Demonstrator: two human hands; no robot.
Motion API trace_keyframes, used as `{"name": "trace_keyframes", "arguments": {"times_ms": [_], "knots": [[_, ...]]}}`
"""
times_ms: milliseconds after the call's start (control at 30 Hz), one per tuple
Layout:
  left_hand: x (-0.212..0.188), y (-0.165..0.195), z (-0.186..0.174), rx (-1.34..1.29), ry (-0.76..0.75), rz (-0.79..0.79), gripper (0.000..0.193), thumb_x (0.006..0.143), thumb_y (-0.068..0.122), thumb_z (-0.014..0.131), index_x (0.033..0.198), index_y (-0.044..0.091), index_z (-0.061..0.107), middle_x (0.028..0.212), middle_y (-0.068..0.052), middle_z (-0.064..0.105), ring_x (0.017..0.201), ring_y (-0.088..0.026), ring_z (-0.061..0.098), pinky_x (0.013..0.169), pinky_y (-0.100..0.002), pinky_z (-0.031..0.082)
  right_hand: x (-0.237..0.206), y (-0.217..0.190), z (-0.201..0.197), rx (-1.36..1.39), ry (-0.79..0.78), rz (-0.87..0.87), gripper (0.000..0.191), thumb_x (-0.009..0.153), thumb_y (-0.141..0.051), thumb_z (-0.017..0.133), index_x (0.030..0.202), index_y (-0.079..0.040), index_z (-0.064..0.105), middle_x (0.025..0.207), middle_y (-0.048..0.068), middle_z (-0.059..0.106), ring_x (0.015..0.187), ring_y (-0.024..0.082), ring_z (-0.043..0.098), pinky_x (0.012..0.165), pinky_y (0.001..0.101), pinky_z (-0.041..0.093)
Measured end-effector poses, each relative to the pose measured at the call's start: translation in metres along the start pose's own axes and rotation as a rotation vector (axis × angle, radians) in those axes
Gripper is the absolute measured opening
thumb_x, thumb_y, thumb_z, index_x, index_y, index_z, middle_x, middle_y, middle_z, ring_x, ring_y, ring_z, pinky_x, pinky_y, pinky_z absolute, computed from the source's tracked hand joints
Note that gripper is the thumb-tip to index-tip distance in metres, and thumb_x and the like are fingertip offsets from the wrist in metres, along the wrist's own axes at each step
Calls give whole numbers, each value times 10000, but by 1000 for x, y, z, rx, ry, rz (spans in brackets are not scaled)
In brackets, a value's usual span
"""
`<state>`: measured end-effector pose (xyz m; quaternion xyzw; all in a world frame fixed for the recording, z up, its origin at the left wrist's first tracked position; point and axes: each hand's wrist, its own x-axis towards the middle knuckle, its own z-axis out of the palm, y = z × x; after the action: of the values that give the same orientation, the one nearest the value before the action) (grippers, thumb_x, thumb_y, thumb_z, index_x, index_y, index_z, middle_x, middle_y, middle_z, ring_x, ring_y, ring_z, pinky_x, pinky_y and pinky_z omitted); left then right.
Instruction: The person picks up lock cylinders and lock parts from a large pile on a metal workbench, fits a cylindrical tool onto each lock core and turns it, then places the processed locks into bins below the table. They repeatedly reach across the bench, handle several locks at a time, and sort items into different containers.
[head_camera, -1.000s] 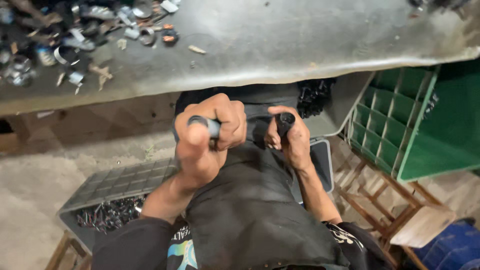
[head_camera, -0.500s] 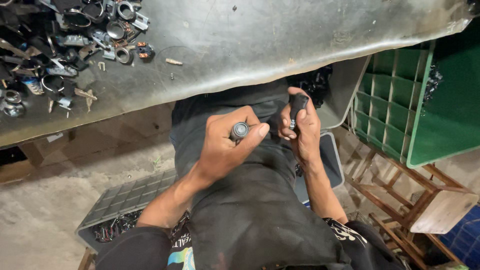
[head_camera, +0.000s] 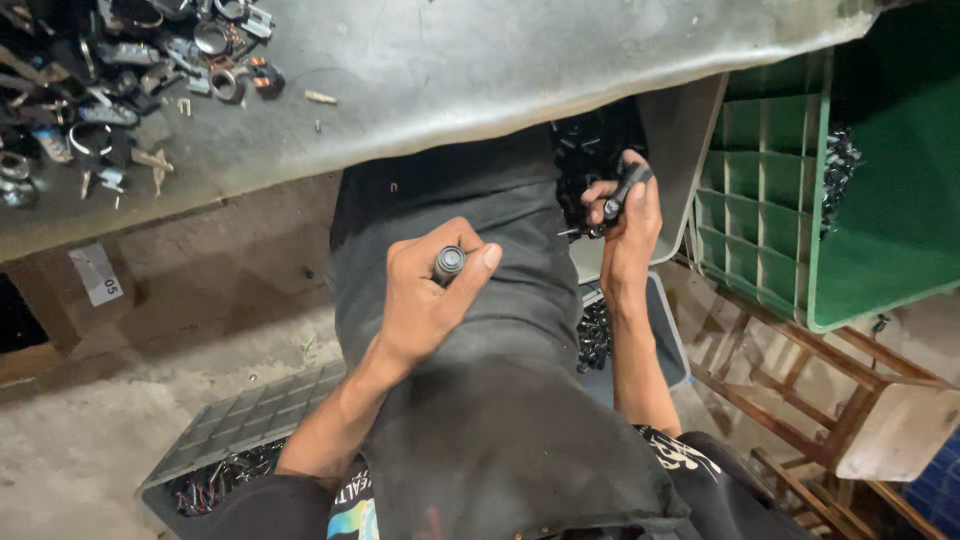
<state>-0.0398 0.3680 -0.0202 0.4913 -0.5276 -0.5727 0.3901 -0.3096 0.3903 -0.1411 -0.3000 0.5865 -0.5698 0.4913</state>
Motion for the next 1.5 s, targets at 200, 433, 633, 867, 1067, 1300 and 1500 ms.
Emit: {"name": "trace_keyframes", "arguments": {"times_ms": [200,433,633,867,1067,1300,1500], "knots": [[-23,15,9,76,56,72,284,979,190,713,778,34,589,615,30,386,605,-30,350,513,-269,302,5,-12,-10,13,99,-73,528,1107,-432,494,1457,-37,472,888,78,634,679,95,513,616,247,448],[-52,27,22,87,101,121,276,968,198,718,777,33,606,590,26,411,563,-43,361,491,-276,298,-32,-51,11,7,-146,-217,446,1152,-367,490,1464,-49,490,795,29,552,640,76,448,580,239,379],[-71,14,22,181,160,198,266,947,196,730,771,31,618,582,15,417,539,-52,369,482,-283,314,-6,-38,-4,-409,-82,-133,540,1116,-373,541,1532,-31,504,791,5,561,698,79,471,607,237,366],[-40,3,18,173,174,65,278,943,220,735,774,23,638,566,-58,424,538,-97,365,484,-322,344,-5,-44,-42,-792,63,-76,531,1109,-366,505,1507,-22,428,752,6,561,673,91,512,615,257,425],[6,16,19,122,127,139,224,930,242,734,841,45,678,625,-96,586,528,-130,513,532,-330,457,-7,-87,16,-232,-209,-51,351,1078,-237,522,1336,-3,566,815,23,536,671,90,466,585,253,393],[10,30,-17,-82,272,194,185,999,235,689,968,53,675,832,-80,731,733,-135,720,667,-284,564,-2,-80,138,297,-554,265,345,1050,-143,506,1339,43,535,894,62,575,798,151,543,721,297,473],[-3,41,-56,261,489,405,254,955,226,728,1138,53,689,1107,-101,734,922,-272,750,773,-328,595,-8,-100,198,-179,-833,-91,568,974,-201,515,1499,-20,397,1249,103,568,1063,165,590,896,293,503]]}}
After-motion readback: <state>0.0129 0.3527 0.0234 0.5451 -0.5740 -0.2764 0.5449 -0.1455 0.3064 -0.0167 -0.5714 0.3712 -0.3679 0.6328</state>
